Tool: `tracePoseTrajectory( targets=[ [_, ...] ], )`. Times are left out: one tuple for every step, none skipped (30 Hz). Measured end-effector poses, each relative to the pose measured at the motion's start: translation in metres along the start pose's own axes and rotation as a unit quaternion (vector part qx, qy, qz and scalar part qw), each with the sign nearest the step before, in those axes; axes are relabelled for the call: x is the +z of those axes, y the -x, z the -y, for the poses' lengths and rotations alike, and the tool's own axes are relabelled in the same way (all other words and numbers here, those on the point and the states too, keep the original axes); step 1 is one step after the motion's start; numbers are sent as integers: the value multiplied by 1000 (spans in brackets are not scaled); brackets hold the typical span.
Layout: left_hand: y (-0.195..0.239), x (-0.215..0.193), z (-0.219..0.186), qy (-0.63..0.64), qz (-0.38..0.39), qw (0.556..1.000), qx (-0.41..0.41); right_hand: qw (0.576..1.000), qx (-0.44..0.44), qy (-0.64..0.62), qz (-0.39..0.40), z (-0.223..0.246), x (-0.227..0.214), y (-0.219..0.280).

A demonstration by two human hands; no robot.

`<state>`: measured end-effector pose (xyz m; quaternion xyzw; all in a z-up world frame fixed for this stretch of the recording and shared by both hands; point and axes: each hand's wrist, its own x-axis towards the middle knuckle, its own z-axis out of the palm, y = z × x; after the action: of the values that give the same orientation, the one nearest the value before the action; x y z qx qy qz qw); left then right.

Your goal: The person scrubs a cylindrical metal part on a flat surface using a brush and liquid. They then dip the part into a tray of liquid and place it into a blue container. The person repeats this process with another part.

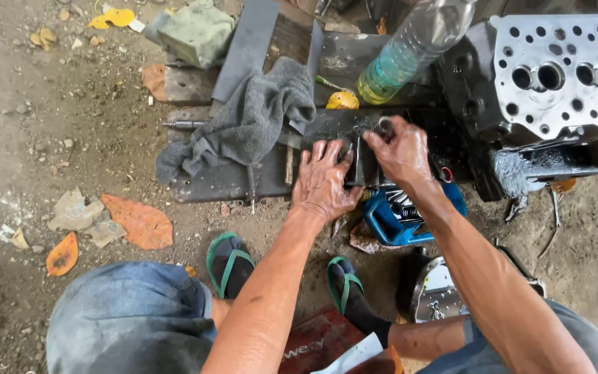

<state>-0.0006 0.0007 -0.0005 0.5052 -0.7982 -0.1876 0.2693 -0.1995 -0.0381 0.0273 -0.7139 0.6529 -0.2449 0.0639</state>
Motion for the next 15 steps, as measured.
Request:
tracePoseTrajectory(
  targets=[
    [0,-3,-1,0,0,1000,2,1000,1,0,-2,13,-10,15],
    [0,-5,-1,-4,5,1000,2,1000,9,-4,28,25,-20,30],
    [1,-6,0,-7,9,1000,1,998,17,-8,58,36,-28,45],
    [-3,-7,0,-8,9,1000,0,998,16,-10,59,34,-28,43],
    [-7,-6,1,-7,11,1000,4,999,-6,-1,45,32,-28,42],
    [0,-4,-2,-4,22,1000,6,999,-22,7,36,30,-28,51],
    [6,-4,1,-2,30,1000,2,999,-15,4,43,20,-13,38],
    [3,-3,1,-3,5,1000,11,1000,-7,17,21,6,-4,19],
    [-1,-4,0,-3,-20,1000,20,1000,0,29,0,-7,4,-1],
    [-3,-2,1,-5,-27,999,21,1000,-5,29,-4,-1,1,-2],
    [-5,-1,2,-8,-25,1000,15,1000,8,17,-3,6,-2,-4],
    [-2,3,2,-9,-16,1000,9,1000,29,4,2,12,-3,2],
    [0,2,1,-10,-15,1000,10,1000,30,4,2,25,-13,20],
    [0,0,1,-8,-15,1000,8,999,35,-8,26,38,-22,36],
    [0,-1,1,-6,-14,1000,6,998,40,-21,51,50,-31,52]
  ],
)
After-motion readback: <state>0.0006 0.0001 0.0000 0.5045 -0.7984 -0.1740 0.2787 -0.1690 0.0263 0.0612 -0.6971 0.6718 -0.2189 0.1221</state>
